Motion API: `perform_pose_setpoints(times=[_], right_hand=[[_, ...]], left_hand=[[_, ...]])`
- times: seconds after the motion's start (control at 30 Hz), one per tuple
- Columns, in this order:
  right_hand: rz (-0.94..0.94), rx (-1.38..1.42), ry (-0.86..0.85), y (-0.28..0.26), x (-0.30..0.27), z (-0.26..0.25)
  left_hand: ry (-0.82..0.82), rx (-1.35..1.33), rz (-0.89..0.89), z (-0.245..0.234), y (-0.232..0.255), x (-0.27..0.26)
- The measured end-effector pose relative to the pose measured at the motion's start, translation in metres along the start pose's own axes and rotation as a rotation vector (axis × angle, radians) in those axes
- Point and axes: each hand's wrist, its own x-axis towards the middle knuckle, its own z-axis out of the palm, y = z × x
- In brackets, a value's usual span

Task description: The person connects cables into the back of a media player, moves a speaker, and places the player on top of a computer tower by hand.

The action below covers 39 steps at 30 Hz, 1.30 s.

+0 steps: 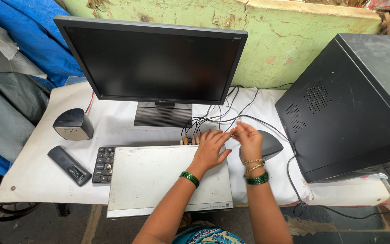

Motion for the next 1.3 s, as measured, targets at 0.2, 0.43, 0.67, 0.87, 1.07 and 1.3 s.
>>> perform_pose_setpoints(times=[0.2,0.43,0.67,0.87,1.07,1.3], right_hand=[[-0.007,0.003,0.017,0.005,-0.019,0.024],[-0.547,-1.049,0.225,-0.043,-0.037,0.000],[-0.409,-1.121,0.189,-0.044,-0.034,-0.054],[-0.232,-0.884,0.041,-0.024,-0.035,-0.090],[-0.220,-0.858,0.049,-0.009,-0.043,-0.102],[-0.234,-0.933,0.375,-0.014,-0.054,-0.079]], left_hand=[[-0.057,-0.086,-0.188,0.013,-0.015,-0.006],[-0.050,-0.275,-0.472,0.011,-0.015,-0.001],[-0.054,-0.311,-0.554,0.022,-0.015,0.015],[0.047,-0.438,-0.585,0.053,-0.021,0.025],[0.082,-0.673,-0.713,0.078,-0.023,0.029],[0.039,-0.849,-0.774,0.108,-0.024,0.024]])
